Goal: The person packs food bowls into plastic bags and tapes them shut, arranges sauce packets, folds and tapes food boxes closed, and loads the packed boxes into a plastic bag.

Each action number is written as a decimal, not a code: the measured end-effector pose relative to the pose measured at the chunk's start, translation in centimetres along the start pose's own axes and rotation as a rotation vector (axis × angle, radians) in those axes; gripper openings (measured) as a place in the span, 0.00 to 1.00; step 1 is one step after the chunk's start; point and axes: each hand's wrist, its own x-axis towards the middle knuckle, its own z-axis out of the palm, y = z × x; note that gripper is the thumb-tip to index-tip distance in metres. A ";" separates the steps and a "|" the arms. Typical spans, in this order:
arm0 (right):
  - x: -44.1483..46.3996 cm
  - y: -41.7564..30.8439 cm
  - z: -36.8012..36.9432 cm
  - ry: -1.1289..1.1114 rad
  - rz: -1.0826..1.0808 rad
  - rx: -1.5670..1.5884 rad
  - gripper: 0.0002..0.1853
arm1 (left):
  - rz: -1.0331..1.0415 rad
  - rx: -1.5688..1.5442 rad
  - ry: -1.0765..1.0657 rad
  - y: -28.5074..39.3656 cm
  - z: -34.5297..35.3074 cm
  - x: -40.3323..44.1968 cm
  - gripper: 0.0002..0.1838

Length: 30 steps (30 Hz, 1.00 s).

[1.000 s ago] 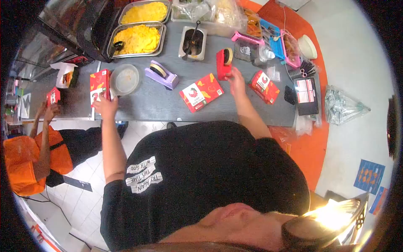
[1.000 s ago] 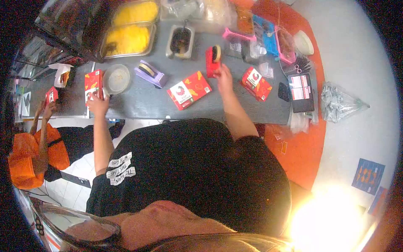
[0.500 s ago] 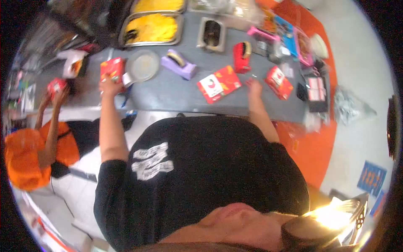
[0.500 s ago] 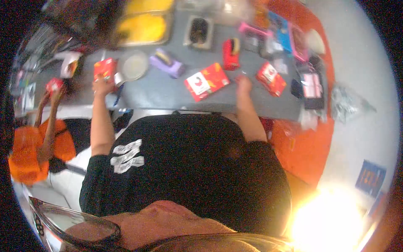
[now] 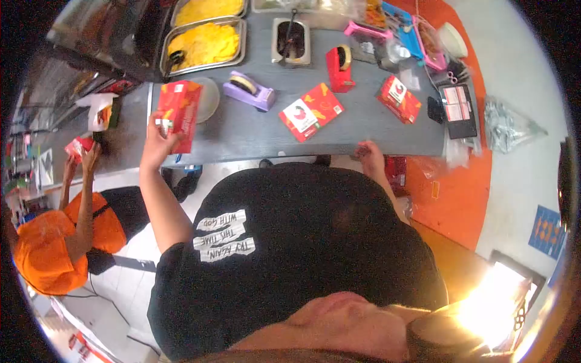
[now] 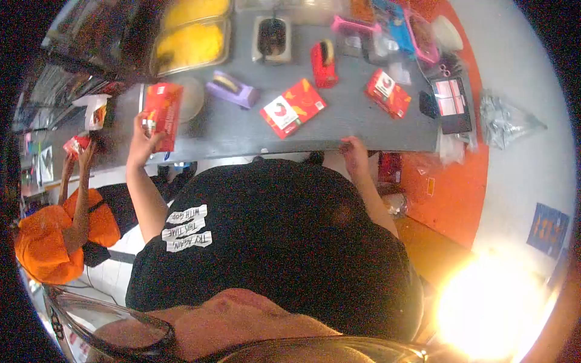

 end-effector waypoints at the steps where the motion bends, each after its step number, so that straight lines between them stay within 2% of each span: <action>1: -0.2 0.0 1.1 0.008 -0.015 0.005 0.07 | 0.109 -0.094 -0.084 1.1 1.8 0.0 0.38; 3: -0.7 -0.2 3.1 -0.150 0.026 -0.022 0.07 | 0.225 0.165 -0.207 4.8 6.7 0.4 0.38; 4: -1.3 -0.6 4.4 -0.142 0.019 -0.022 0.07 | 0.380 0.268 -0.223 6.2 9.7 0.8 0.38; 5: -2.0 -1.2 5.7 -0.234 0.006 -0.034 0.07 | 0.537 0.372 -0.236 7.5 12.8 1.4 0.38; 6: -2.3 -1.3 6.5 -0.325 -0.008 -0.045 0.08 | 0.575 0.437 -0.243 7.9 16.5 2.0 0.38; 7: -2.0 -1.1 6.7 -0.313 -0.014 -0.044 0.08 | 0.612 0.501 -0.252 8.4 19.9 2.4 0.38; 9: -0.8 -0.7 6.5 -0.459 -0.001 0.025 0.10 | 0.388 0.691 -0.348 11.0 25.0 1.8 0.39; 11: -0.3 -1.0 6.8 -0.466 0.011 0.005 0.10 | 0.410 0.776 -0.322 10.5 28.6 1.4 0.39; 12: -0.1 -1.0 7.1 -0.482 0.033 -0.013 0.11 | 0.422 0.865 -0.289 9.9 29.9 1.3 0.40; 16: 0.6 -1.1 9.1 -0.420 0.067 -0.108 0.11 | 0.559 0.890 -0.153 8.5 31.1 1.1 0.40; 19: 2.6 -0.1 11.2 -0.489 -0.033 -0.201 0.11 | 0.626 0.917 -0.136 7.9 31.2 1.1 0.39; 21: 3.3 0.3 12.3 -0.188 0.093 -0.513 0.13 | 0.632 0.891 -0.140 8.1 31.1 1.0 0.38; 22: 3.9 1.0 11.8 -0.195 0.086 -0.512 0.13 | 0.635 0.896 -0.131 8.1 31.1 1.1 0.38; 24: 4.9 1.9 10.7 -0.332 -0.490 -0.662 0.14 | 0.618 0.874 -0.138 8.2 31.1 1.0 0.38; 25: 5.5 1.7 10.4 -0.341 -0.499 -0.665 0.14 | 0.619 0.873 -0.125 8.3 31.0 1.1 0.38; 27: 6.3 1.0 9.4 -0.490 -0.832 -0.728 0.16 | 0.648 0.858 -0.146 8.2 30.9 1.0 0.37; 28: 6.5 -0.2 9.3 -0.498 -0.830 -0.733 0.16 | 0.641 0.854 -0.141 8.4 30.8 0.9 0.37; 30: 7.6 -3.2 9.0 -0.346 -0.255 -1.454 0.17 | 0.643 0.820 -0.175 8.6 30.4 0.9 0.35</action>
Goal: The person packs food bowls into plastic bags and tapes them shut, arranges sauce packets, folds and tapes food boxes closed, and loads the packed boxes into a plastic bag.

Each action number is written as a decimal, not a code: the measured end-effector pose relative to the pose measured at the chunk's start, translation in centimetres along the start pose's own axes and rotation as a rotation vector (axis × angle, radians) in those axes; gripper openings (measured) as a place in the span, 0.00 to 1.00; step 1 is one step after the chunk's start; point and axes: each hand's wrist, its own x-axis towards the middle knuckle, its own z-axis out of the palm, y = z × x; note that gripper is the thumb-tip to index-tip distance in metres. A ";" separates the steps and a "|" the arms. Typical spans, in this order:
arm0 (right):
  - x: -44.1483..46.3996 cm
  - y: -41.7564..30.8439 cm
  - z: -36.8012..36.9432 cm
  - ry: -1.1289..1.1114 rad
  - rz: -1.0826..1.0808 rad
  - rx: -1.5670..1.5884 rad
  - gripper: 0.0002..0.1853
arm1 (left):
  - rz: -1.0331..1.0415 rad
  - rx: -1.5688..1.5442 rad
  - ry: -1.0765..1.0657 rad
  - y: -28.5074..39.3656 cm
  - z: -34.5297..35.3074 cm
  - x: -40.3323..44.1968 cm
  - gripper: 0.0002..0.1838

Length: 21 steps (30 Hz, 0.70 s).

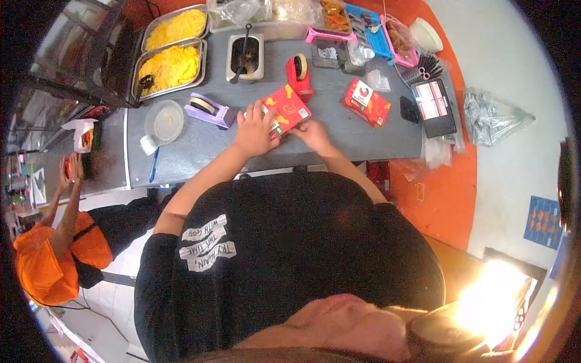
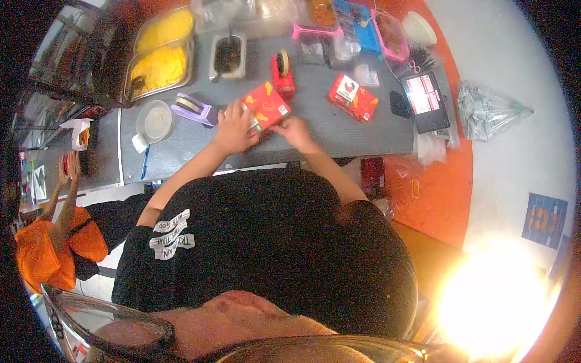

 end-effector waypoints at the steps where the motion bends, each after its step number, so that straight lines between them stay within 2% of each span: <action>1: 0.3 0.8 -0.6 -0.003 -0.007 -0.006 0.17 | -0.007 0.001 0.006 -0.5 0.0 -0.1 0.35; 3: 1.6 2.9 -1.6 0.056 -0.018 0.143 0.12 | 0.170 -0.304 0.174 -2.4 -0.1 -0.3 0.27; 5: 5.4 8.3 -0.6 0.518 -0.227 0.252 0.11 | 0.015 -0.554 0.304 -4.4 -1.7 -2.0 0.19; 7: 5.8 4.9 -4.0 0.411 0.133 0.723 0.15 | -0.221 -0.393 0.594 -7.9 -3.5 -5.3 0.15; 9: 12.9 8.4 -1.7 0.505 0.081 0.489 0.18 | -0.594 -0.397 0.807 -13.2 -3.7 -8.9 0.14; 11: 18.5 10.5 -0.6 0.139 0.081 0.649 0.21 | -0.874 -0.285 0.847 -19.5 -3.8 -12.3 0.14; 13: 13.0 1.8 -3.6 0.034 0.144 0.970 0.21 | -0.971 -0.258 0.650 -25.9 -3.7 -16.6 0.17; 16: 10.0 2.3 -3.4 0.027 -0.070 1.318 0.17 | -0.972 -0.129 0.557 -29.2 -6.7 -18.4 0.21; 17: 8.1 2.3 -3.2 0.080 -0.165 1.448 0.15 | -0.917 -0.093 0.413 -30.2 -7.2 -18.2 0.22; 18: 7.5 2.4 -2.6 0.083 -0.174 1.443 0.15 | -0.856 -0.065 0.272 -31.0 -7.3 -17.6 0.23; 19: 7.1 3.7 -1.0 0.220 -0.259 1.284 0.14 | -0.848 -0.077 0.276 -31.5 -7.4 -17.0 0.23; 20: 6.3 5.0 0.2 0.358 -0.324 1.121 0.14 | -0.883 -0.098 0.132 -31.7 -7.9 -16.5 0.24; 21: 6.3 5.4 0.7 0.449 -0.279 0.848 0.15 | -0.904 -0.118 -0.018 -32.2 -7.9 -15.7 0.24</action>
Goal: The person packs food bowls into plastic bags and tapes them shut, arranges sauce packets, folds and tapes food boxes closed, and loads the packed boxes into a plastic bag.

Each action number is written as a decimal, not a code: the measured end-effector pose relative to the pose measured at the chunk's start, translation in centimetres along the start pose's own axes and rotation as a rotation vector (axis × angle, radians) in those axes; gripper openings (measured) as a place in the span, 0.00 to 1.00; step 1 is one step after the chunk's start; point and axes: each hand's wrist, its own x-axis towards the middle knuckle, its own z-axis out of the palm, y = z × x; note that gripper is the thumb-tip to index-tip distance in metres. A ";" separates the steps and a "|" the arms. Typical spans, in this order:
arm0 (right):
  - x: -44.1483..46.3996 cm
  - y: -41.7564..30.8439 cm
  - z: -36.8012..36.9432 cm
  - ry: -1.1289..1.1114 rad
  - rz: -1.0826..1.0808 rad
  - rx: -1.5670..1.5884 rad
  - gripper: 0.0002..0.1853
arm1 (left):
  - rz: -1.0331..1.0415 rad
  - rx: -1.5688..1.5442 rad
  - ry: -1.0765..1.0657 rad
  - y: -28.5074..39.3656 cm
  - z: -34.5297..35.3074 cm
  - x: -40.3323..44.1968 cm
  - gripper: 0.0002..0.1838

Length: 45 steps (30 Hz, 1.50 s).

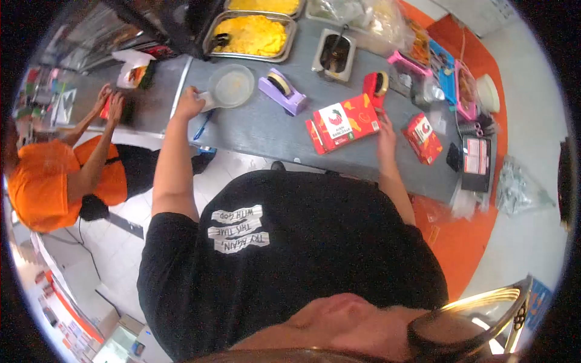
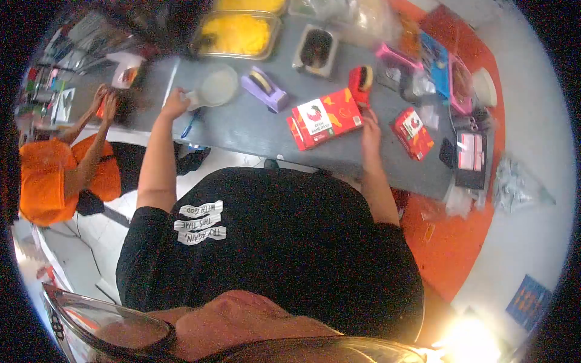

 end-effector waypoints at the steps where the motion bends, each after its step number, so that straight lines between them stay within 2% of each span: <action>1: -0.1 0.2 0.3 0.050 -0.039 -0.283 0.15 | 0.048 0.029 -0.052 -2.3 1.5 1.9 0.25; 3: -1.3 -4.2 3.9 0.173 0.075 -0.213 0.13 | 0.144 -0.058 -0.192 -5.7 3.4 4.7 0.29; 4: -0.6 -1.3 3.2 0.235 -0.038 -0.417 0.12 | 0.192 -0.097 -0.165 -5.7 3.4 5.1 0.27; 5: 0.6 1.8 2.2 0.287 -0.145 -0.619 0.12 | 0.244 0.008 -0.130 -3.8 1.9 3.8 0.22; 6: 1.5 1.8 1.5 0.318 -0.140 -0.637 0.12 | 0.240 -0.026 -0.123 -3.4 1.6 3.6 0.21; 8: 2.2 1.8 0.8 0.353 0.191 -0.523 0.12 | 0.244 -0.047 -0.134 -2.6 0.2 3.3 0.19; 9: 2.3 2.7 0.2 0.366 0.204 -0.522 0.12 | 0.186 -0.009 -0.177 -2.0 -1.2 3.0 0.19; 10: 2.9 3.7 -0.5 0.444 0.324 -0.292 0.11 | 0.125 0.025 -0.211 -1.9 -2.0 2.7 0.18; 11: 3.2 4.6 -1.1 0.516 0.436 -0.058 0.12 | 0.159 -0.022 -0.172 -2.0 -2.5 2.3 0.19; 12: 2.7 4.1 -1.3 0.526 0.438 -0.058 0.12 | 0.194 -0.072 -0.138 -2.4 -2.9 2.1 0.20; 14: -0.2 2.0 -2.3 0.539 0.362 0.328 0.10 | 0.335 -0.555 -0.118 1.3 -4.4 -1.7 0.24; 15: -1.7 1.6 -3.4 0.558 0.359 0.323 0.10 | 0.348 -0.558 -0.133 3.1 -5.6 -3.6 0.24; 17: -4.7 0.6 -5.5 0.396 0.350 0.402 0.09 | 0.002 -0.684 -0.495 6.6 -7.1 -6.2 0.22; 18: -6.1 -0.8 -6.3 0.412 0.347 0.400 0.09 | 0.012 -0.682 -0.508 8.5 -6.3 -6.8 0.22; 20: -7.9 -3.2 -8.0 0.382 0.411 0.399 0.08 | 0.303 -0.910 -0.525 13.0 -4.7 -7.8 0.17; 21: -8.4 -3.3 -9.3 0.395 0.407 0.402 0.08 | 0.394 -0.854 -0.532 16.5 -4.3 -8.2 0.14; 23: -8.9 -3.3 -12.0 0.441 0.472 0.391 0.08 | 0.585 -0.572 -0.592 23.2 -2.9 -8.1 0.16; 25: -9.3 -3.6 -14.4 0.467 0.467 0.418 0.08 | 0.643 -0.764 -0.778 30.7 -0.5 -9.1 0.20; 28: -10.1 -3.9 -17.5 0.479 0.467 0.442 0.08 | 0.965 -0.594 -0.808 41.8 3.7 -10.9 0.26; 29: -10.4 -3.9 -18.5 0.465 0.460 0.437 0.08 | 1.134 -0.610 -0.772 45.1 6.2 -11.5 0.27; 31: -11.1 -3.5 -20.6 0.443 0.443 0.446 0.08 | 1.207 -0.675 -0.752 50.4 12.8 -12.2 0.28; 34: -12.5 -5.1 -23.1 0.428 0.444 0.450 0.08 | 1.204 -0.686 -0.669 56.7 21.9 -13.8 0.30; 36: -13.1 -6.0 -24.7 0.443 0.458 0.451 0.09 | 1.042 -0.530 -0.648 59.4 26.0 -14.4 0.30; 37: -13.4 -6.0 -25.5 0.445 0.470 0.515 0.08 | 1.144 -0.390 -0.435 58.9 30.9 -13.0 0.30; 38: -13.4 -6.0 -26.4 0.443 0.484 0.578 0.08 | 1.143 -0.390 -0.444 59.1 31.4 -12.7 0.30; 40: -12.5 -6.7 -27.5 0.419 0.493 0.551 0.08 | 1.184 -0.095 -0.238 59.3 30.1 -13.6 0.30; 42: -10.5 -7.3 -27.8 0.386 0.508 0.530 0.08 | 1.088 0.034 -0.231 60.0 27.5 -14.2 0.30; 44: -6.3 -7.8 -28.0 0.073 0.495 0.308 0.09 | 1.219 0.056 -0.200 59.4 26.4 -13.3 0.32; 45: -3.9 -7.8 -27.6 -0.052 0.477 0.248 0.09 | 1.203 0.058 -0.198 58.9 27.1 -12.6 0.32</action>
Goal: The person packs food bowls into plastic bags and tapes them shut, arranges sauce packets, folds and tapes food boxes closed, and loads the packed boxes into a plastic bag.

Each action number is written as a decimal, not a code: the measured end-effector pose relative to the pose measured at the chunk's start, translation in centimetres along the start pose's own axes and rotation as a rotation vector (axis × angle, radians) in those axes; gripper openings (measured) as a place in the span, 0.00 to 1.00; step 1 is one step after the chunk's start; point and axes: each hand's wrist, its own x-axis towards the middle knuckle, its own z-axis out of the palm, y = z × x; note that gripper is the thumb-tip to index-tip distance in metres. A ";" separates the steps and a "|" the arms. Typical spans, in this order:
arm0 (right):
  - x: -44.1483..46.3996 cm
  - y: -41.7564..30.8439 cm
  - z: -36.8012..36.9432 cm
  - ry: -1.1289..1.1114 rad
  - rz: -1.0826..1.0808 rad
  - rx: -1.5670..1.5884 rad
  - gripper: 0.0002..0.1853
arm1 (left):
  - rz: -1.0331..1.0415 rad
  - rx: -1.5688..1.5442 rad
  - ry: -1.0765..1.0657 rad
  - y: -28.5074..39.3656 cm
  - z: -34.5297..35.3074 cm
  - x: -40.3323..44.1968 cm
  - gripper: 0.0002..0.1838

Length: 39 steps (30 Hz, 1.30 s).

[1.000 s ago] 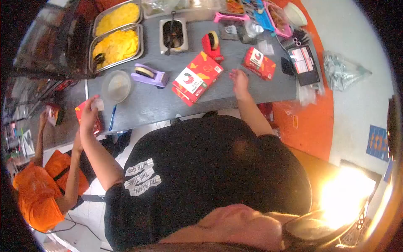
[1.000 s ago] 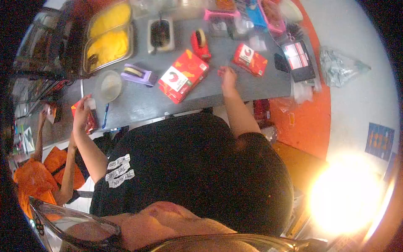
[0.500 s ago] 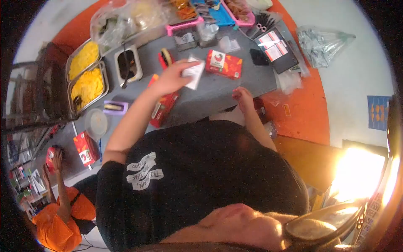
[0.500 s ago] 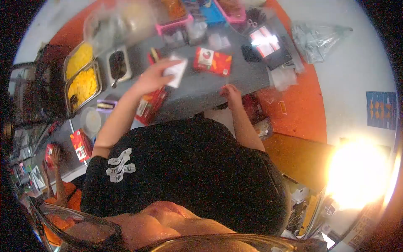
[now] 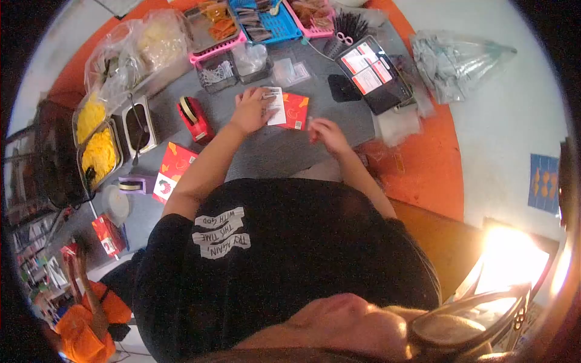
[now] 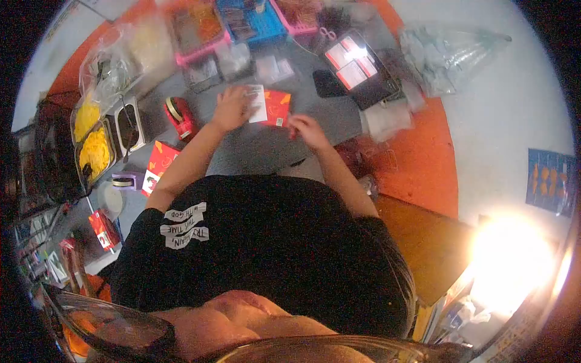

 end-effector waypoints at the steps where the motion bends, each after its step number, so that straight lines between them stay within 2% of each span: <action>1: 2.3 -1.2 0.7 -0.110 -0.003 -0.091 0.10 | 0.035 -0.029 0.024 -1.0 1.1 0.0 0.32; 3: 6.2 -4.9 3.1 -0.292 0.146 -0.386 0.11 | 0.047 -0.056 0.057 -1.5 1.7 -0.1 0.31; 5: 11.1 -5.5 4.6 -0.453 0.158 -0.698 0.16 | -0.086 -0.265 0.080 -1.2 1.0 -0.3 0.28; 6: 13.3 -4.9 5.4 -0.472 0.160 -0.702 0.16 | -0.104 -0.262 0.084 -1.3 1.3 -0.4 0.28; 8: 16.5 -2.7 6.7 -0.312 -0.092 -1.457 0.24 | -0.049 -0.189 0.075 -1.9 1.9 -0.3 0.24; 9: 16.7 -2.1 6.9 -0.331 -0.102 -1.461 0.24 | -0.068 -0.184 0.082 -2.0 1.9 -0.5 0.24; 11: 16.4 -1.7 6.1 -0.151 -0.133 -1.603 0.31 | -0.018 -0.103 0.013 -1.8 1.7 -0.7 0.23; 12: 15.0 -2.6 5.5 -0.102 -0.115 -1.499 0.32 | -0.051 -0.055 -0.111 -1.4 0.9 -0.6 0.20; 13: 13.5 -4.0 4.5 -0.057 -0.094 -1.394 0.32 | -0.078 -0.049 -0.098 -1.3 1.3 -0.8 0.20; 14: 13.7 -3.7 2.5 -0.011 0.033 -1.575 0.32 | -0.048 -0.018 -0.054 -1.4 2.2 -1.0 0.19; 16: 10.9 -5.6 0.9 0.254 -0.028 -1.591 0.25 | -0.043 0.020 0.013 -1.9 2.0 -1.7 0.17; 17: 10.6 -5.3 2.1 0.233 -0.048 -1.607 0.25 | -0.051 0.043 0.053 -1.6 1.6 -2.5 0.15; 19: 10.5 -3.5 6.4 0.269 -0.330 -0.935 0.18 | -0.071 0.072 0.093 -2.0 -0.7 -4.4 0.12; 21: 10.8 -2.1 13.2 -0.019 -0.394 -0.674 0.16 | 0.158 -0.348 0.061 -3.3 -6.9 -7.6 0.10; 23: 14.0 2.1 18.1 -0.136 -0.268 -0.501 0.20 | 0.090 -0.324 0.366 -3.2 -12.3 -12.4 0.11; 24: 15.6 4.2 20.1 -0.161 -0.266 -0.497 0.20 | -0.026 -0.270 0.483 -3.3 -14.7 -15.3 0.11; 26: 17.9 7.7 23.7 0.083 -0.243 -0.741 0.19 | -0.257 -0.170 0.645 -4.7 -18.0 -21.9 0.12; 27: 18.2 8.0 25.0 0.064 -0.237 -0.739 0.19 | -0.371 -0.129 0.694 -5.7 -19.0 -25.3 0.12; 29: 18.5 8.0 26.6 0.050 0.018 -0.466 0.20 | -0.541 0.023 0.805 -7.1 -20.4 -31.4 0.11; 31: 18.5 8.5 26.4 0.057 -0.034 -0.539 0.17 | -0.707 0.142 0.838 -8.2 -20.5 -37.4 0.09; 33: 16.8 7.4 26.4 -0.030 -0.065 -0.209 0.13 | -0.882 0.068 0.952 -9.3 -20.0 -41.7 0.08; 34: 14.9 6.9 27.1 0.127 -0.111 0.051 0.10 | -0.885 0.066 0.974 -9.8 -20.1 -43.4 0.08; 35: 13.3 7.5 26.5 0.130 -0.111 0.042 0.10 | -0.927 0.045 0.988 -10.9 -19.7 -45.4 0.08; 37: 11.5 8.4 23.8 -0.060 -0.552 -0.424 0.09 | -0.965 0.056 1.036 -11.5 -19.6 -47.4 0.08; 38: 10.9 8.6 23.3 -0.073 -0.545 -0.430 0.09 | -0.997 0.045 1.017 -12.6 -19.7 -48.7 0.09; 39: 10.2 9.2 23.0 -0.041 -0.565 -0.654 0.09 | -1.032 0.040 0.992 -14.1 -19.7 -50.3 0.10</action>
